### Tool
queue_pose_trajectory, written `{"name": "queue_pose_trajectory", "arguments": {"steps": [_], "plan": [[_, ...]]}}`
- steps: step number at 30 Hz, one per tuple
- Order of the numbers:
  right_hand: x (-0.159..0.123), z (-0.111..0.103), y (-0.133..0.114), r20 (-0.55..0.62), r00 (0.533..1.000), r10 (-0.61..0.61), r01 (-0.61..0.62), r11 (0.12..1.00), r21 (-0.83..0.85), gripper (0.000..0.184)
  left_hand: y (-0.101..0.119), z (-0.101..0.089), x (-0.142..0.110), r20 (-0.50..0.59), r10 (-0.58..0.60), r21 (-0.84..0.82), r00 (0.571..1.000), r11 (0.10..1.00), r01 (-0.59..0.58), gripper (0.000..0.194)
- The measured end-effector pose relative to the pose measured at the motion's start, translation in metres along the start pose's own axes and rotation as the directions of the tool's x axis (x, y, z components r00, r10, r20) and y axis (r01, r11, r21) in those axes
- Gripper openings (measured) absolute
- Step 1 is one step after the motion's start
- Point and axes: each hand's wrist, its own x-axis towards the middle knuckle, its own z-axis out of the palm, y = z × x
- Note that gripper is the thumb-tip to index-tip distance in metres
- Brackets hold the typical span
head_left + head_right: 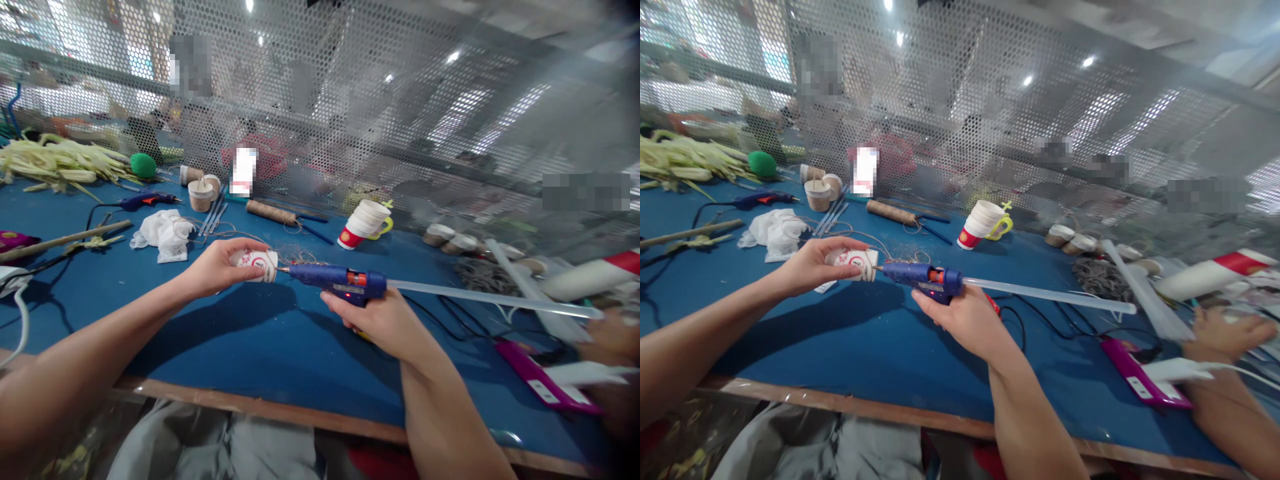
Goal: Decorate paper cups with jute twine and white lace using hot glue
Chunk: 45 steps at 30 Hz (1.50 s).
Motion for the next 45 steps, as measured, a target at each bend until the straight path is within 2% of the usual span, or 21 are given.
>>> {"name": "queue_pose_trajectory", "arguments": {"steps": [7,11,17,22,33,40,45], "plan": [[0.0001,-0.0008,0.0001,0.004,0.999,-0.046,0.046,0.999,-0.004,0.029,0.0001,0.0009,0.0003,0.006,-0.001,-0.018,1.0,1.0,0.001,0.043],[0.0007,-0.0005,0.0018,-0.005,1.0,-0.03,0.029,0.999,-0.025,0.033,-0.0014,0.0012,-0.001,0.029,0.007,-0.031,1.0,0.999,-0.006,0.046],[0.0032,0.0002,0.0013,-0.001,1.0,-0.023,0.023,0.998,0.062,0.031,-0.0002,0.0012,-0.0017,0.037,0.04,-0.013,0.999,0.999,-0.039,0.044],[0.0039,0.001,0.0022,0.033,0.999,-0.024,0.019,0.989,0.15,0.03,0.002,0.0006,-0.0009,0.018,0.014,-0.069,1.0,0.998,-0.013,0.044],[0.0022,-0.001,-0.002,0.095,0.995,-0.032,0.012,0.98,0.199,0.026,0.0039,-0.0007,-0.0005,0.038,-0.037,-0.181,0.999,0.983,0.043,0.044],[0.0051,-0.0013,0.0033,0.069,0.996,-0.062,0.045,0.972,0.23,0.027,0.0043,-0.0009,-0.0022,0.06,-0.032,-0.204,0.998,0.978,0.043,0.045],[0.0021,-0.0037,0.0004,0.1,0.992,-0.074,0.047,0.967,0.249,0.026,0.0022,-0.0011,-0.0014,0.06,-0.059,-0.252,0.996,0.965,0.072,0.047]]}}
